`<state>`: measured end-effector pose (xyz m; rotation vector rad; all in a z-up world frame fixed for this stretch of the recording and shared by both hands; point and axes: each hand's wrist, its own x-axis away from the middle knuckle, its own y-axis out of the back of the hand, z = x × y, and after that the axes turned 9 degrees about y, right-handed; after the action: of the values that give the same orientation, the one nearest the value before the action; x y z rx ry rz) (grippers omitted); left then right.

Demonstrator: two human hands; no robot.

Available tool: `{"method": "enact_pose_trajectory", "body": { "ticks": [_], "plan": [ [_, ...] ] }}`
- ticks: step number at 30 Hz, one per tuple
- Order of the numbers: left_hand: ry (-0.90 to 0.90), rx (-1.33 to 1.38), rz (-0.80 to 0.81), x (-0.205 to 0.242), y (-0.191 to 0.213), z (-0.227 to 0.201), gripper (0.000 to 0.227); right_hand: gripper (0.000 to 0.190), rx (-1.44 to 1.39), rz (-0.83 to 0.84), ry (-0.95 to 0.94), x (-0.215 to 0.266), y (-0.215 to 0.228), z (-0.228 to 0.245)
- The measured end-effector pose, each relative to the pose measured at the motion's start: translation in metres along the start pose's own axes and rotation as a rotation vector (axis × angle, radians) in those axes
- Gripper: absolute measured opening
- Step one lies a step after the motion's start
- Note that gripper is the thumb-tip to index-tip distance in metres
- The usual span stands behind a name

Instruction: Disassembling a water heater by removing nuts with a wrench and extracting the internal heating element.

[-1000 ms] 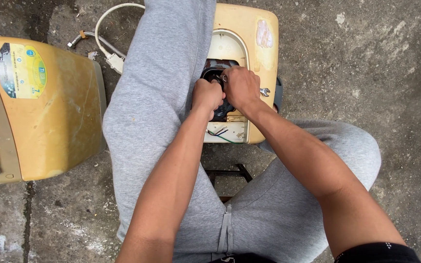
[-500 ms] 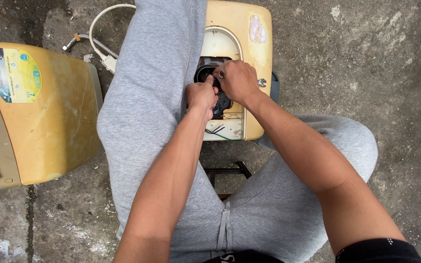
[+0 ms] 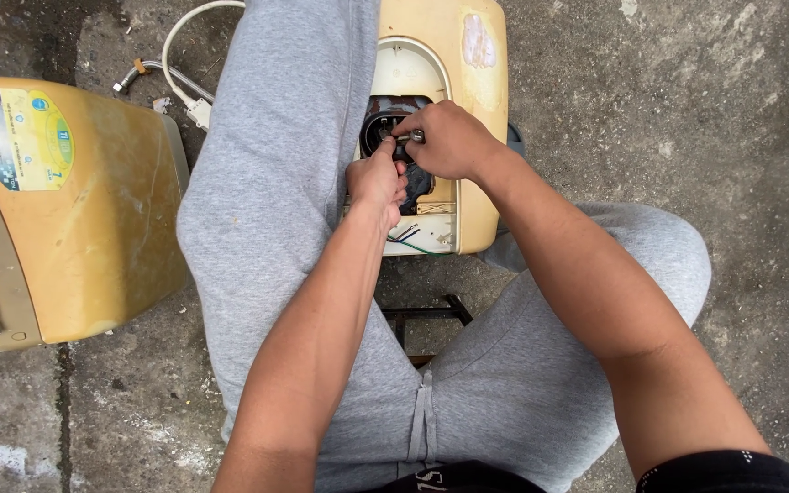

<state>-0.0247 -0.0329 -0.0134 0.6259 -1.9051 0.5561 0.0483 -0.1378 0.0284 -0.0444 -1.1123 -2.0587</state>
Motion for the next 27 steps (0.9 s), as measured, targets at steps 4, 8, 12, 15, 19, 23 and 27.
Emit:
{"method": "enact_pose_trajectory", "body": {
  "ticks": [4,8,12,15,19,23,27],
  "plan": [
    [0.032,0.053,0.019,0.005,0.001,-0.001,0.035,0.033,-0.040,0.026,0.003,0.008,0.008,0.010],
    [0.032,0.067,0.029,0.020,0.003,-0.005,0.036,0.034,-0.039,0.004,0.013,0.010,0.006,0.007],
    [0.025,0.053,0.031,0.018,0.002,0.000,0.040,0.037,-0.074,-0.004,0.006,0.018,0.006,0.010],
    [0.022,0.071,0.041,0.009,0.001,0.005,0.040,0.038,-0.134,-0.024,0.007,0.025,0.010,0.017],
    [0.029,0.090,0.037,0.016,0.000,-0.001,0.037,0.038,-0.151,-0.061,-0.082,0.027,0.016,0.008],
    [0.138,0.101,-0.040,0.019,-0.002,-0.006,0.026,0.023,-0.148,-0.129,-0.321,0.023,0.007,-0.002],
    [0.146,0.027,-0.056,0.019,-0.002,-0.008,0.022,0.020,-0.308,-0.182,-0.479,0.023,0.003,0.020]
  ]
}}
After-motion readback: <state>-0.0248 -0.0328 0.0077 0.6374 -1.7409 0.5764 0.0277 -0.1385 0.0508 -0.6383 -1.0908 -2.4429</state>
